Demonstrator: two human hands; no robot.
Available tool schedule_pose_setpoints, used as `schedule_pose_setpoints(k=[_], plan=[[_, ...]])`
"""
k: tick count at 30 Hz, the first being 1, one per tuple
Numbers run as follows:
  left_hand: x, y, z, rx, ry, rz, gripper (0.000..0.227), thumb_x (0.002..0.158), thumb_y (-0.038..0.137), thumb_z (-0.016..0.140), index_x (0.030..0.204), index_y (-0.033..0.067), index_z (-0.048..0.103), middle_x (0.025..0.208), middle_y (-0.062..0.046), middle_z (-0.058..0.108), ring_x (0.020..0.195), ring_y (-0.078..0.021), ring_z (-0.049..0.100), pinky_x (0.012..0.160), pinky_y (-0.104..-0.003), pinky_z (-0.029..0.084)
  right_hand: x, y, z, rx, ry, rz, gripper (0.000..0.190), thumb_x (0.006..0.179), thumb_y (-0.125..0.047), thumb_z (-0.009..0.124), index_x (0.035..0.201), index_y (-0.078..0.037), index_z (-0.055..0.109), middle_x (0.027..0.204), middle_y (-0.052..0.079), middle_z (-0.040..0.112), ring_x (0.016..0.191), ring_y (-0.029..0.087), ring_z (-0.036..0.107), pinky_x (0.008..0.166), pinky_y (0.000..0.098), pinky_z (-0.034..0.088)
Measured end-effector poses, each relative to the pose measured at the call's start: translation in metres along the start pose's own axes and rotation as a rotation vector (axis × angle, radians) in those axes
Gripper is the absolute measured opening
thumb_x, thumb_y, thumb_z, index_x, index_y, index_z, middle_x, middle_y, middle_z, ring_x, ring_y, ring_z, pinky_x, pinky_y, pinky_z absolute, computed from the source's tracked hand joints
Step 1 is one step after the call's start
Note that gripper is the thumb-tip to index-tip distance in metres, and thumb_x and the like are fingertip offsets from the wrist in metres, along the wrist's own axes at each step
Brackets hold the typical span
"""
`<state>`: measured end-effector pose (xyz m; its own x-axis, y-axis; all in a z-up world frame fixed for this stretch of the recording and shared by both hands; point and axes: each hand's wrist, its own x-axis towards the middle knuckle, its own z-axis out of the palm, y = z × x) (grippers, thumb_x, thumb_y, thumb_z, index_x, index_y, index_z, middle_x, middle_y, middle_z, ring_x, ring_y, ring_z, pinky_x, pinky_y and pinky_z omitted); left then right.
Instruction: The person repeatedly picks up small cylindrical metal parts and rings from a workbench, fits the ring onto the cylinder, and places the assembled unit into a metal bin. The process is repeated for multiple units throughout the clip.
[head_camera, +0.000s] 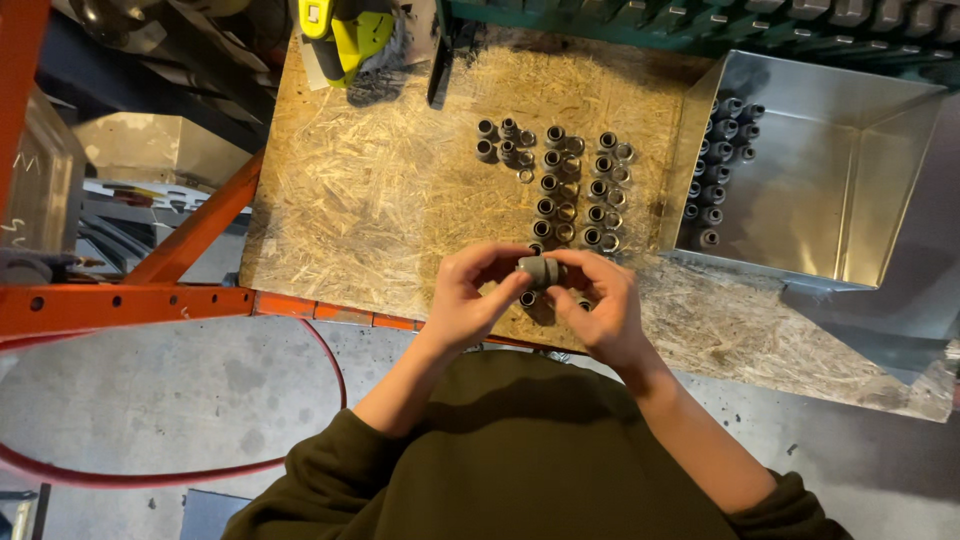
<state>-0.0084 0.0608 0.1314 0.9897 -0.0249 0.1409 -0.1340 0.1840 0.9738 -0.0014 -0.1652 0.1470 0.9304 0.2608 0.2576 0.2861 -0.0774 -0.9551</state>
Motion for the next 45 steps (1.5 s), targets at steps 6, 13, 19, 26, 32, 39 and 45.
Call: schedule_pose_setpoints(k=[6,13,19,26,32,39,45], plan=[[0.000,0.012,0.007,0.064,-0.078,0.199,0.035,0.100,0.012,0.095,0.131,-0.0015,0.089,0.113,-0.020,0.084,0.096,-0.0255,0.084,0.083,-0.041,0.072,0.004,-0.007,-0.005,0.039,-0.096,0.144,0.043,0.121,-0.028,0.055,0.126,0.004,0.084,0.088,0.025,0.082,0.079,0.026,0.078,0.071,0.0474,0.068],[-0.004,0.036,0.014,0.259,-0.074,0.355,0.044,0.092,0.001,0.095,0.135,0.0069,0.088,0.128,-0.016,0.085,0.115,-0.0389,0.084,0.098,-0.051,0.070,-0.006,0.040,-0.014,0.063,-0.175,0.239,0.038,0.120,-0.028,0.053,0.121,0.002,0.076,0.085,0.020,0.074,0.078,0.027,0.071,0.069,0.0442,0.060],[-0.015,0.000,0.014,0.219,0.061,0.142,0.024,0.107,0.014,0.086,0.124,-0.0032,0.087,0.080,-0.014,0.079,0.070,-0.0173,0.073,0.065,-0.036,0.063,-0.002,0.008,-0.003,-0.096,-0.216,0.159,0.042,0.122,-0.034,0.047,0.138,-0.001,0.069,0.106,0.033,0.072,0.088,0.042,0.071,0.079,0.0575,0.060],[-0.011,0.022,0.012,0.349,-0.035,0.370,0.037,0.092,0.001,0.093,0.128,0.0076,0.088,0.122,-0.015,0.085,0.110,-0.0391,0.085,0.095,-0.048,0.069,0.002,0.015,-0.006,-0.056,-0.219,0.229,0.040,0.120,-0.028,0.039,0.120,-0.004,0.073,0.089,0.020,0.069,0.073,0.033,0.063,0.071,0.0472,0.053],[-0.015,0.018,0.019,0.280,0.063,0.045,0.020,0.111,0.020,0.082,0.115,0.0020,0.088,0.065,-0.009,0.073,0.061,-0.0151,0.070,0.060,-0.033,0.058,-0.001,0.005,0.001,-0.180,-0.218,0.143,0.048,0.124,-0.036,0.036,0.126,0.000,0.068,0.084,0.024,0.060,0.068,0.030,0.053,0.063,0.0476,0.046],[-0.014,0.014,0.019,0.275,0.033,0.233,0.046,0.100,0.022,0.093,0.139,0.0010,0.081,0.122,-0.022,0.081,0.108,-0.0361,0.084,0.094,-0.047,0.070,-0.009,0.031,-0.002,-0.212,-0.199,0.156,0.050,0.122,-0.040,0.039,0.131,0.001,0.068,0.092,0.027,0.066,0.077,0.042,0.067,0.071,0.0541,0.053],[-0.017,0.010,0.020,0.318,0.034,0.278,0.047,0.088,0.003,0.097,0.135,0.0042,0.087,0.119,-0.020,0.085,0.109,-0.0404,0.086,0.091,-0.048,0.071,-0.010,0.033,-0.002,-0.269,-0.211,0.166,0.047,0.122,-0.040,0.039,0.132,-0.004,0.068,0.097,0.029,0.068,0.085,0.054,0.070,0.075,0.0583,0.055]])
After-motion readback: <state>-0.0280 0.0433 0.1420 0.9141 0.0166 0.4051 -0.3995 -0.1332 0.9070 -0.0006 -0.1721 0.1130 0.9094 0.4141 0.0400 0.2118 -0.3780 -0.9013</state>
